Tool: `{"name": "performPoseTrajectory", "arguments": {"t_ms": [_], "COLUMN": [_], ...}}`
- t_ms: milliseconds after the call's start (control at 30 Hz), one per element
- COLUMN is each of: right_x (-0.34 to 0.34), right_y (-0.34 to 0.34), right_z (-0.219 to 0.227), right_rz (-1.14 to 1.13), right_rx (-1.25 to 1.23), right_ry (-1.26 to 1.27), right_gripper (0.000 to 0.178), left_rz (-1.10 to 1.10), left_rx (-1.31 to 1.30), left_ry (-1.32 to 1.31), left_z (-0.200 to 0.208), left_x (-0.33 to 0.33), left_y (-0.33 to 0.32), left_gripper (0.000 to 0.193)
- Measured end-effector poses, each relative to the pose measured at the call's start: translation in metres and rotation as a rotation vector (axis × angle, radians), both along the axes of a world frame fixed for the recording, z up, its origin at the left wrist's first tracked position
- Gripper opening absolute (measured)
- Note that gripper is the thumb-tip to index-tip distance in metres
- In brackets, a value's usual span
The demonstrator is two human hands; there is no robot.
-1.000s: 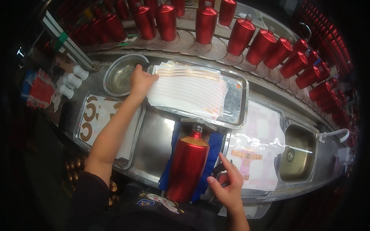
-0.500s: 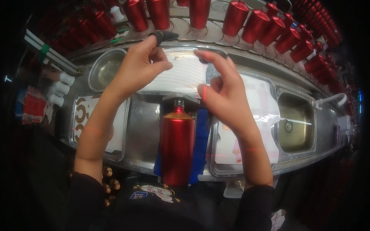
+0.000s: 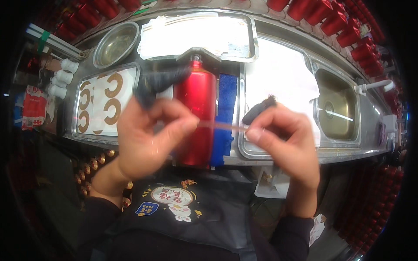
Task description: The person picks up red cylindrical bottles from a tray and applies gold circular stickers to the necks, then wraps paper labels around the bodies. They smooth the labels with their fingers and place the finished bottles onto a nearby tray.
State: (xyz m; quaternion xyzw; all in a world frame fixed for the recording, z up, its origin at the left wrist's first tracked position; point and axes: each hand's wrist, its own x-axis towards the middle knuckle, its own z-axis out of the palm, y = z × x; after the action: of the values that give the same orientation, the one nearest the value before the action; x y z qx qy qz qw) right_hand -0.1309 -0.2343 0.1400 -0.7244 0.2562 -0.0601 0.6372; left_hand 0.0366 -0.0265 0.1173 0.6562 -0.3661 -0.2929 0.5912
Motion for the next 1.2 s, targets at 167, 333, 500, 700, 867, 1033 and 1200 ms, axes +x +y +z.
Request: {"name": "performPoseTrajectory", "arguments": {"t_ms": [167,333,500,700,867,1033,1200], "right_x": [-0.024,-0.030,-0.038,-0.025,-0.023,-0.027,-0.034], "right_y": [0.059,0.082,0.094,0.095,0.093,0.094,0.090], "right_z": [-0.043,-0.077,-0.073,-0.077,-0.075,-0.074,-0.077], "right_rz": [0.032,-0.002,0.001,-0.039,-0.022,-0.038,-0.073], "right_rx": [-0.024,-0.004,-0.049,-0.104,-0.029,0.013,0.051], "right_ry": [0.068,0.057,0.010,0.004,0.075,0.080,0.067], "right_gripper": [0.010,0.012,0.010,0.011,0.008,0.008,0.008], "left_rz": [0.295,0.391,0.377,0.381,0.359,0.180,0.119], "left_rx": [-0.023,-0.012,-0.089,-0.093,0.042,0.045,0.043], "left_ry": [0.112,0.242,0.276,0.297,0.079,-0.197,-0.460], "left_z": [-0.052,-0.083,-0.086,-0.099,-0.106,-0.113,-0.112], "left_x": [-0.066,-0.078,-0.085,-0.073,-0.061,-0.056,-0.059], "left_y": [0.049,0.070,0.072,0.063,0.075,0.065,0.061], "left_gripper": [0.034,0.019,0.022,0.025,0.050,0.089,0.094]}}
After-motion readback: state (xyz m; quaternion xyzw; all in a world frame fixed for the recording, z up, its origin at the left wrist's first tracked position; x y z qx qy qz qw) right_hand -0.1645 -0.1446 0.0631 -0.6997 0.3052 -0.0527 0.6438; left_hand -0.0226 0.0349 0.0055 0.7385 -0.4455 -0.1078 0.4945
